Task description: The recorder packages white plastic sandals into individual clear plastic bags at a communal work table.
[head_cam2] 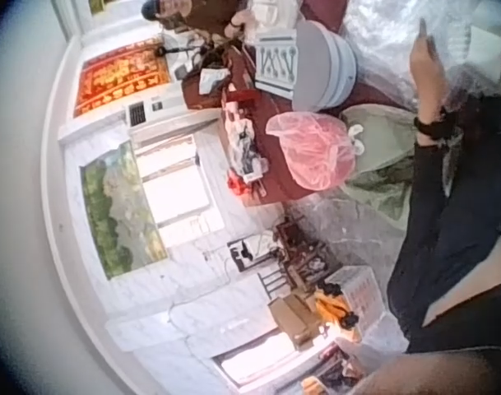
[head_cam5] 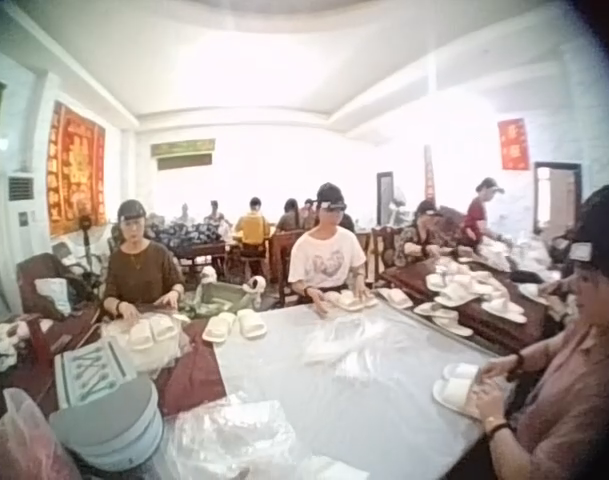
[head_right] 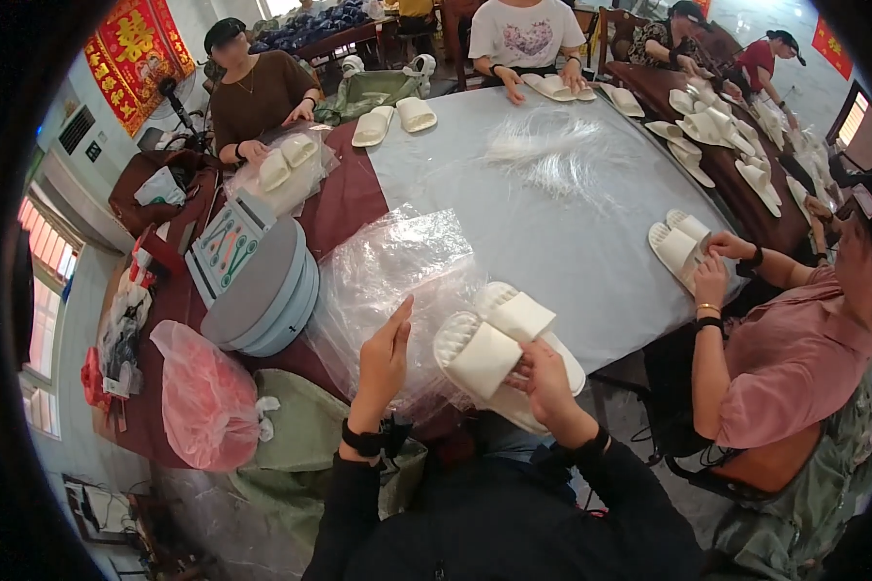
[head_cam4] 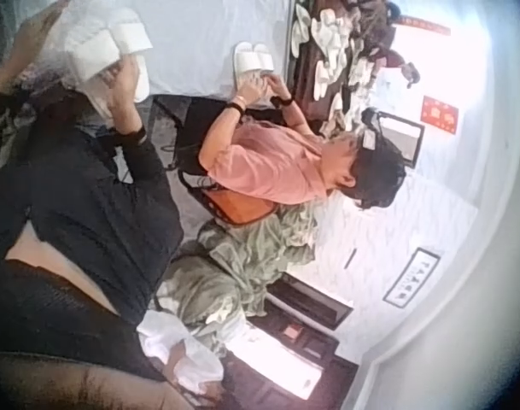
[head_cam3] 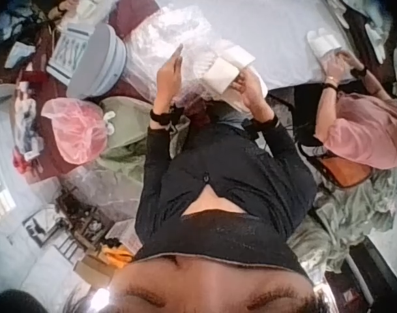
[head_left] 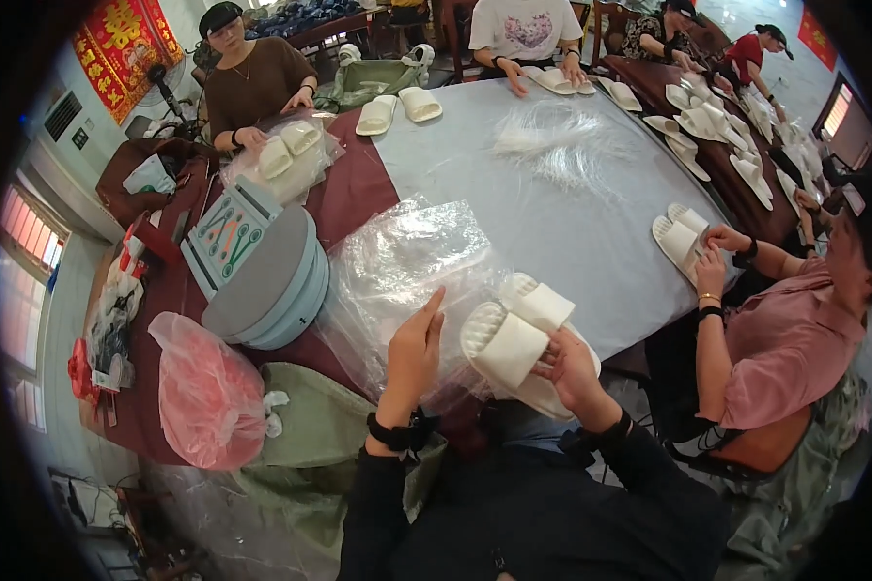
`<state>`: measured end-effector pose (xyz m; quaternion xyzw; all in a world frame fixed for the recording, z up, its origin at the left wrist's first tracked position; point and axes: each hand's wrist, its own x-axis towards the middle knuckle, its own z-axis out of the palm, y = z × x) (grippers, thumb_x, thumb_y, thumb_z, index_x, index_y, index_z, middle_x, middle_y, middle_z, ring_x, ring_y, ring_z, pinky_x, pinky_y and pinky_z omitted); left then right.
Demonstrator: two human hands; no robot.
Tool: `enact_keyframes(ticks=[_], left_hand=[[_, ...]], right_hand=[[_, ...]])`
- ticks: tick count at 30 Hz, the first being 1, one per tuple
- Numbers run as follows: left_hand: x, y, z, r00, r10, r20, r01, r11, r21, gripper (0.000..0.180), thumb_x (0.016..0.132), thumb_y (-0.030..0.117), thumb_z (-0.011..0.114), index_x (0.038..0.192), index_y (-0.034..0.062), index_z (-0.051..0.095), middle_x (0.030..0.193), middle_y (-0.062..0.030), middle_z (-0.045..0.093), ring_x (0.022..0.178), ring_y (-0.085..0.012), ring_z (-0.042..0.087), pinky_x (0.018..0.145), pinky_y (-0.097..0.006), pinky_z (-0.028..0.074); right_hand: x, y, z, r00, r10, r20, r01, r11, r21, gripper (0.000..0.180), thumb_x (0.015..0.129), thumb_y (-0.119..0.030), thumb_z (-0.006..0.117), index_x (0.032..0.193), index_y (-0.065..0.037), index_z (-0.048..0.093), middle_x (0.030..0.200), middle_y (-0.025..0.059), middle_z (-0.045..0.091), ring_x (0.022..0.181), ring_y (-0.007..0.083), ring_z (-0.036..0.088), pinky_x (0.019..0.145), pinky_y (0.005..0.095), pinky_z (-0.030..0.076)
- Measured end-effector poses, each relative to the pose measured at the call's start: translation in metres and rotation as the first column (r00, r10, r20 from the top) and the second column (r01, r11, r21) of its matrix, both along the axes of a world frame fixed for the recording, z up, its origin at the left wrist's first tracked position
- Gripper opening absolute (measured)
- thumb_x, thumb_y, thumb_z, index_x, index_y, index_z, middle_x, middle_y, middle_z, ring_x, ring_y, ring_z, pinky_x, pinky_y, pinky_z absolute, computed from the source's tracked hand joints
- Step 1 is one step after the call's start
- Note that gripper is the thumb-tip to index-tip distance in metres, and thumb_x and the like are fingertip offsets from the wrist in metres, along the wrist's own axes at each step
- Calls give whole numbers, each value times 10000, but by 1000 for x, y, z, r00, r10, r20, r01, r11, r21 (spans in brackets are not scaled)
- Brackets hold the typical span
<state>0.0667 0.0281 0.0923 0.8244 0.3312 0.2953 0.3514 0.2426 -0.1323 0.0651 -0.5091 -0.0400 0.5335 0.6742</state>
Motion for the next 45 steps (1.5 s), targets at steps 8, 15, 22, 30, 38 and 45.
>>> enact_keyframes(ticks=[8,15,22,30,38,45], left_hand=[[8,2,6,998,-51,-46,42,983,-179,375,977,288,414,1336,192,466,648,-172,451,569,-252,460,612,-349,409],[29,10,-31,991,-10,135,79,852,-517,407,986,328,380,1360,177,433,1189,-210,569,1064,-180,584,867,-301,444],[41,-12,-28,960,-280,-11,275,949,-158,421,972,305,367,1382,213,391,1284,-287,454,1151,-444,466,961,-427,388],[48,-42,-24,939,-229,-258,270,953,136,413,950,311,398,1360,260,424,1386,-264,346,1198,-538,354,977,-583,297],[45,-48,-24,926,-99,-365,235,906,352,413,941,317,415,1353,289,432,1402,-223,339,1258,-504,293,945,-636,289],[38,-61,-5,945,-259,-200,308,910,276,407,938,277,422,1342,246,453,1319,-292,402,1147,-531,401,939,-508,379]], right_hand=[[17,-11,1,837,-548,1,541,827,150,400,939,-301,449,1148,33,523,998,115,637,904,220,622,805,321,490],[15,-24,17,960,-77,268,84,996,-15,278,893,-205,522,968,47,613,869,106,660,712,176,636,655,301,515],[6,-17,-13,907,-8,422,50,995,-88,273,892,-209,584,787,36,645,699,26,624,592,85,565,538,219,450],[-7,-3,-21,987,-156,-45,162,961,222,244,938,-211,492,1074,-11,527,913,78,626,761,135,616,676,246,492],[-23,5,5,951,244,-191,-116,852,510,598,799,-25,454,1363,-81,263,1287,82,458,1207,195,435,1004,343,344],[-2,15,-66,854,506,-122,-246,598,763,616,804,59,430,1388,-56,272,1305,85,430,1229,208,415,1040,346,317]])
